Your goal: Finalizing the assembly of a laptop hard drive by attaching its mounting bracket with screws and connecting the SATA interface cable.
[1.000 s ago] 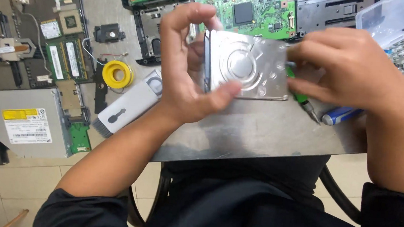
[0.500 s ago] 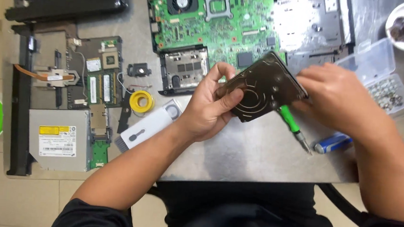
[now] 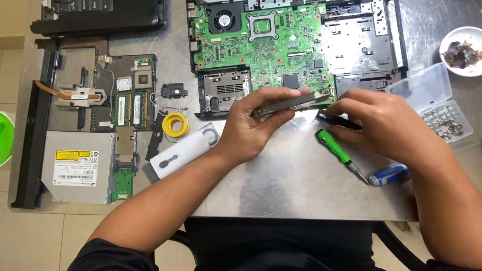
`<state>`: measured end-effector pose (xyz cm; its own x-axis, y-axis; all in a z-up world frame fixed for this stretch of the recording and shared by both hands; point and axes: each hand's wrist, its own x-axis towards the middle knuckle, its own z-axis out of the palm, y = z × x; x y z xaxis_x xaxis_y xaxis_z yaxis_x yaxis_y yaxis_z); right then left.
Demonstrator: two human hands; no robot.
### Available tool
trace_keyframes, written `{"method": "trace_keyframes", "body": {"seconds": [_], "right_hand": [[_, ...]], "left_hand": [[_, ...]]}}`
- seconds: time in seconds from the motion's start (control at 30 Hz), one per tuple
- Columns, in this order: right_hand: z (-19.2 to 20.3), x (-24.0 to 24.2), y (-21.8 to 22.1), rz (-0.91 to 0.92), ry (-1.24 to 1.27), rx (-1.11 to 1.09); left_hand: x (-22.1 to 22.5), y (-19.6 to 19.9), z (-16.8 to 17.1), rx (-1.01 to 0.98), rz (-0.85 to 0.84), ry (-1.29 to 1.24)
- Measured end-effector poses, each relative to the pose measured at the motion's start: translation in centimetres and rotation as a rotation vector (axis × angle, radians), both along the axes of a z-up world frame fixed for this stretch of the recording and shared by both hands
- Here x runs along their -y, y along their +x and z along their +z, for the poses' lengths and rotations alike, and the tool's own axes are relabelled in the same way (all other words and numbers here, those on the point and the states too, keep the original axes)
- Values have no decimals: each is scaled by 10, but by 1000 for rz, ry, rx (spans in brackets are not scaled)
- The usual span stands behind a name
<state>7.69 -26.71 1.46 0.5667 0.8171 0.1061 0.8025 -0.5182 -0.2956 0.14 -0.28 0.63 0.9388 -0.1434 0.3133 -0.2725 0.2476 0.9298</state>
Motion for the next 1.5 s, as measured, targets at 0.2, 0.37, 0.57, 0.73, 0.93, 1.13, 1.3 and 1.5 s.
{"method": "trace_keyframes", "body": {"seconds": [0.2, 0.37, 0.57, 0.73, 0.93, 1.13, 1.3, 1.5], "right_hand": [[1, 3, -1, -57, -145, 101], [15, 4, 2, -42, 111, -122], [26, 5, 1, -116, 778, -649], [51, -34, -6, -294, 1147, -1084], [11, -35, -10, -59, 1198, -1136], [2, -35, -8, -81, 952, -547], [15, -37, -14, -68, 852, -400], [17, -39, -13, -58, 781, -344]], "left_hand": [[3, -4, 2, 25, 67, 33], [0, 0, -4, -45, 175, 98], [0, 0, -6, -71, 225, 18], [3, -1, -7, 15, 268, 43], [0, -1, 7, 222, 300, 177], [-1, 0, 8, 297, 315, 292], [-1, 2, 5, 314, 279, 216], [-5, 5, 4, 374, 288, 228]]}}
